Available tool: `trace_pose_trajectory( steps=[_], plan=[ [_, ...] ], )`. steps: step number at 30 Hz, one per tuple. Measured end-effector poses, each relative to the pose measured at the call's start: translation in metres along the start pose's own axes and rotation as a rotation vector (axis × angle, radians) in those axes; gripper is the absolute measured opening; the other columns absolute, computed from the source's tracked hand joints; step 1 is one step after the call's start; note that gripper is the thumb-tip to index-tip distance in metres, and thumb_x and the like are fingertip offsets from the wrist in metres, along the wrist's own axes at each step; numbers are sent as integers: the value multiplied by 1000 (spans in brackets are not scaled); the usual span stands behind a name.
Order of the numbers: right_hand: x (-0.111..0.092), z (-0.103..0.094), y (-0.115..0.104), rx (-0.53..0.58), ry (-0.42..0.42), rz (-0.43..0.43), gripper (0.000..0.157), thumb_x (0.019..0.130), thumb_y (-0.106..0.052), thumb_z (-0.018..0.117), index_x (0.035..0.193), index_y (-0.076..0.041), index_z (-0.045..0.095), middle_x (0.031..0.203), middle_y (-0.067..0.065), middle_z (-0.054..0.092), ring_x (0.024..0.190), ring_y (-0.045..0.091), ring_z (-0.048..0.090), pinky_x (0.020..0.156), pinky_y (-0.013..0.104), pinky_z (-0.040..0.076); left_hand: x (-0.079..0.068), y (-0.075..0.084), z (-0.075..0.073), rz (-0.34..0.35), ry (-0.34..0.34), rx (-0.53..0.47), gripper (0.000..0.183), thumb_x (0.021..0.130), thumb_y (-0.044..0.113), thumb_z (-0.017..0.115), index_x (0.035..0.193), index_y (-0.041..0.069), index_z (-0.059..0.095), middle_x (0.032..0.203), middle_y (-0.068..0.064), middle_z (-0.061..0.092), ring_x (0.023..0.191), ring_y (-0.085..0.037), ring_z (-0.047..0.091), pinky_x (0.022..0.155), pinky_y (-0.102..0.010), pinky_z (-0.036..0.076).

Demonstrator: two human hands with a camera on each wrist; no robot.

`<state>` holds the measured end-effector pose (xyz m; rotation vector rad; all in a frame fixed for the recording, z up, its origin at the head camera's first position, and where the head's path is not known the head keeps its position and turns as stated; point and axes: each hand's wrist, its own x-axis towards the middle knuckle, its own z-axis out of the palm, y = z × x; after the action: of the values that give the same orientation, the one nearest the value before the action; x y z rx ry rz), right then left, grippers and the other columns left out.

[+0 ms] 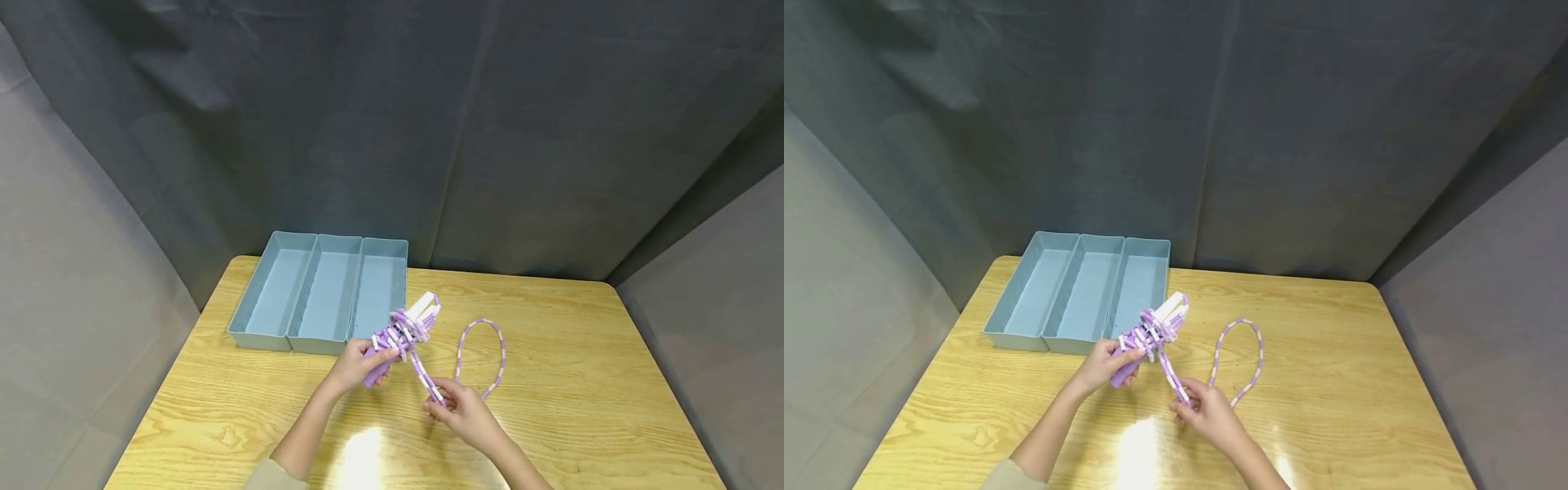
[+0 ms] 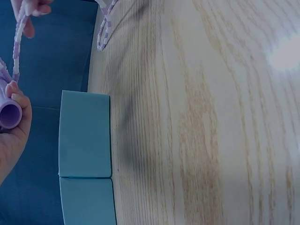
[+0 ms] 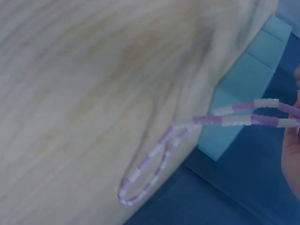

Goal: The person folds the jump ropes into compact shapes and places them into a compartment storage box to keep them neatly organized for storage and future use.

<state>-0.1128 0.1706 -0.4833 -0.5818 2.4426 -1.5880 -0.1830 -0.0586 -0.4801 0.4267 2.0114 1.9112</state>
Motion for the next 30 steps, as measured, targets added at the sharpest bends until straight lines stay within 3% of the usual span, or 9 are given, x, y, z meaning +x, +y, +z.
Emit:
trace_pose_trajectory(
  steps=[4,6,12,16,20,23,26,30],
  plan=[
    [0,-6,-9,-79,30,-48,36,85,-10,64,112,11,54,79,11,68,64,13,65,53,22,54,2,-7,0,2,26,-8,27,89,14,60,78,-11,62,62,-30,57,44,-21,55,40,-25,49],
    [1,-8,-14,-118,49,-70,31,85,-8,63,110,10,56,78,10,68,63,13,65,51,19,52,2,-8,0,10,37,-7,29,88,16,60,77,-11,61,65,-34,56,43,-22,55,40,-24,48],
    [4,-12,-26,-197,88,-107,19,88,-4,58,104,6,59,74,6,66,61,8,63,51,17,52,2,-6,1,-11,51,-5,33,88,16,61,77,-15,58,57,-15,58,43,-20,56,40,-23,49],
    [6,-15,-33,-234,111,-122,16,90,-5,56,102,3,60,71,0,63,57,11,61,48,16,50,-2,6,2,-25,44,0,30,88,13,60,76,-14,59,59,-20,58,43,-15,55,41,-23,49],
    [9,-19,-40,-295,145,-183,14,89,-4,56,100,4,62,66,-5,57,51,3,53,43,14,46,-7,20,4,-34,46,28,26,88,13,60,75,-9,61,61,-24,58,44,-22,55,41,-24,49],
    [12,-23,-45,-365,169,-241,14,87,-1,58,99,5,63,65,-5,57,51,-3,48,41,12,43,-4,15,5,-52,46,45,26,87,15,62,74,-7,62,58,-18,58,46,-28,55,41,-24,48],
    [16,-28,-50,-436,188,-280,13,84,0,62,96,3,65,66,-3,59,52,-5,47,43,11,42,0,4,4,-60,44,69,30,87,19,63,73,-8,60,54,-6,57,45,-25,55,41,-24,48],
    [22,-36,-59,-524,191,-313,12,81,-1,66,92,-1,68,67,-3,60,53,-6,41,44,11,39,2,-3,5,-60,40,109,37,85,27,66,72,-7,60,53,-1,56,44,-22,53,41,-25,48]
  ],
)
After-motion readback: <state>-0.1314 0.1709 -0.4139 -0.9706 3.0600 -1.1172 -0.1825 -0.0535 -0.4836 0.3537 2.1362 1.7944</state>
